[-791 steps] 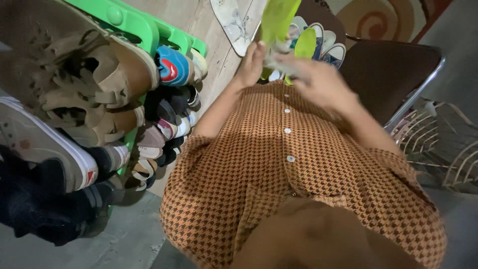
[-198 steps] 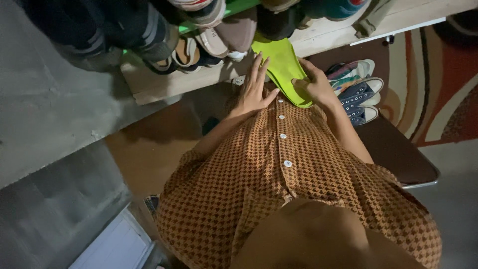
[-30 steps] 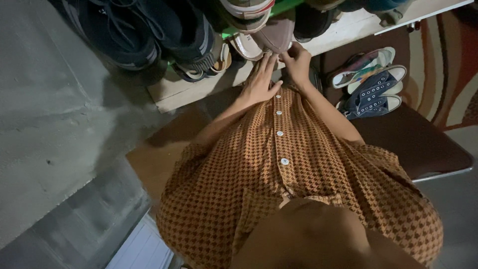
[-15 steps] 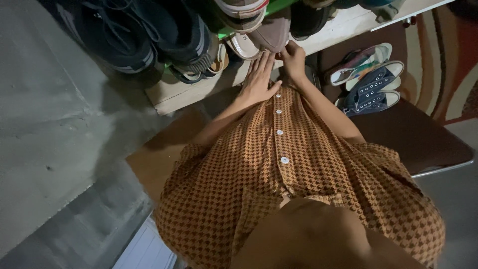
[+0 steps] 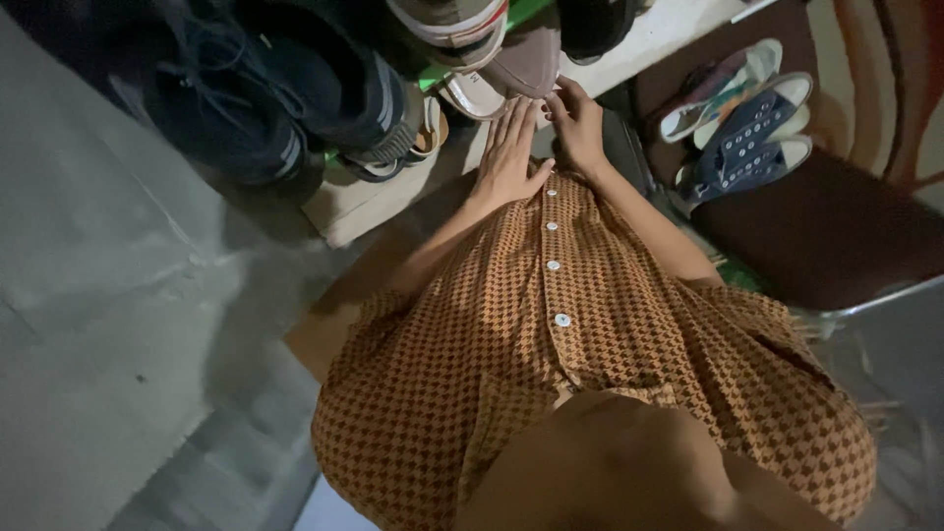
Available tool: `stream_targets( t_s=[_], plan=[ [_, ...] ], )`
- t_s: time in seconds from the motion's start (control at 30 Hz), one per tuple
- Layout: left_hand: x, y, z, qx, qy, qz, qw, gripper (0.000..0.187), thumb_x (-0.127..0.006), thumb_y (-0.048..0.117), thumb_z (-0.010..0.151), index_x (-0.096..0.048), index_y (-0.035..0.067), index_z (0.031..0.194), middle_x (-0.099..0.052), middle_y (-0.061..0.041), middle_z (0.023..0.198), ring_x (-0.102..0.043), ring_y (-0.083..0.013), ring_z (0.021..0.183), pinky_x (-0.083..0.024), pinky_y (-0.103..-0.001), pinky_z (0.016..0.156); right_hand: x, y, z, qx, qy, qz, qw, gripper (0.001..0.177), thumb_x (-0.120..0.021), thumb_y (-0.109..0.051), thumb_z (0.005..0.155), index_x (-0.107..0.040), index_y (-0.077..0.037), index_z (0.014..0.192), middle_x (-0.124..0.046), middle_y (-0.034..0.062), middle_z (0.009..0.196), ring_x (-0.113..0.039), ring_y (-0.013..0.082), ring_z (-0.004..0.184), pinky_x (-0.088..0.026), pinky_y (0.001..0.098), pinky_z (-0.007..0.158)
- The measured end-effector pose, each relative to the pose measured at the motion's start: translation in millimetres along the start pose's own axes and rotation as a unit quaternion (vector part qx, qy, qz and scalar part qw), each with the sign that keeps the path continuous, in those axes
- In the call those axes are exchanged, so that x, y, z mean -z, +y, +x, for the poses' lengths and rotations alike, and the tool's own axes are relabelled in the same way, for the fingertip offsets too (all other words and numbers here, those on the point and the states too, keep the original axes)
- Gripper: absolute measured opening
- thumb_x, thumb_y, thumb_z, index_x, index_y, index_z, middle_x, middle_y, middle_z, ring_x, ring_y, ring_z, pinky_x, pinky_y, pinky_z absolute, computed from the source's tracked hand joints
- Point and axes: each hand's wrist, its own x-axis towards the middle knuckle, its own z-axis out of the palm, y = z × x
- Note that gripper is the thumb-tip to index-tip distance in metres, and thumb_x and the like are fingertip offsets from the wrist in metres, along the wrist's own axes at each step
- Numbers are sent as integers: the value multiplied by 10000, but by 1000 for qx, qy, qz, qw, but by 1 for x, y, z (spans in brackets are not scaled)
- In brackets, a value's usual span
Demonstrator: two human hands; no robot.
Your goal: Cleaning shoe insoles and the exterior of shoes with a cloth.
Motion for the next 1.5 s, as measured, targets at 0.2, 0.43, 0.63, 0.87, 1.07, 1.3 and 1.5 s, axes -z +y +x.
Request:
stream_targets(
  t_s=[0.2,0.43,0.63,0.87,1.07,1.3,1.5],
  plan=[
    [0,-4,-1,-73,10,14,997,974,-700,398,975,-114,-27,1628,-121,-256,1685,-110,-435,1578,-92,-568,1302,5,-3,-34,43,66,-43,996,405,-625,-125,1088,-545,10,1462,-759,165,1199,-740,214,960,-596,343,844],
    [16,24,18,-102,-76,14,992,932,-683,368,995,-125,-9,1639,-98,-221,1709,-106,-376,1604,-93,-546,1317,29,-20,-84,130,138,-96,977,401,-580,-58,1120,-510,2,1511,-668,221,1337,-689,348,1219,-566,409,996],
    [-3,57,46,-149,-125,24,981,918,-667,355,1011,-107,8,1650,-75,-207,1720,-68,-368,1613,-83,-542,1322,73,-16,-110,116,183,-172,961,468,-615,-56,1097,-471,-17,1540,-563,236,1455,-562,426,1310,-483,462,1078],
    [-80,124,93,-168,-187,2,968,921,-670,337,1007,-96,-3,1641,-48,-218,1713,-49,-384,1599,-79,-548,1305,175,11,-138,81,201,-152,964,465,-605,-89,1092,-464,-34,1531,-543,220,1480,-536,416,1351,-471,460,1096],
    [-175,192,146,-149,-236,-37,960,890,-665,313,1017,-113,-8,1637,-47,-227,1714,-45,-402,1601,-97,-539,1301,298,72,-150,11,192,-173,966,454,-600,-101,1093,-482,-42,1528,-553,217,1449,-544,421,1316,-475,488,1067],
    [-319,203,200,-79,-250,-35,964,863,-682,336,997,-185,-13,1610,-134,-232,1699,-101,-410,1587,-140,-531,1285,421,159,-133,-25,216,-155,964,410,-653,-48,1020,-565,2,1418,-616,254,1308,-596,437,1229,-498,453,1046],
    [-398,171,234,-51,-197,-52,978,806,-695,343,984,-290,12,1597,-260,-235,1674,-197,-422,1573,-184,-531,1275,445,270,-84,-68,158,-160,972,385,-665,-39,986,-600,53,1354,-628,285,1221,-602,468,1131,-488,479,992]
  ],
)
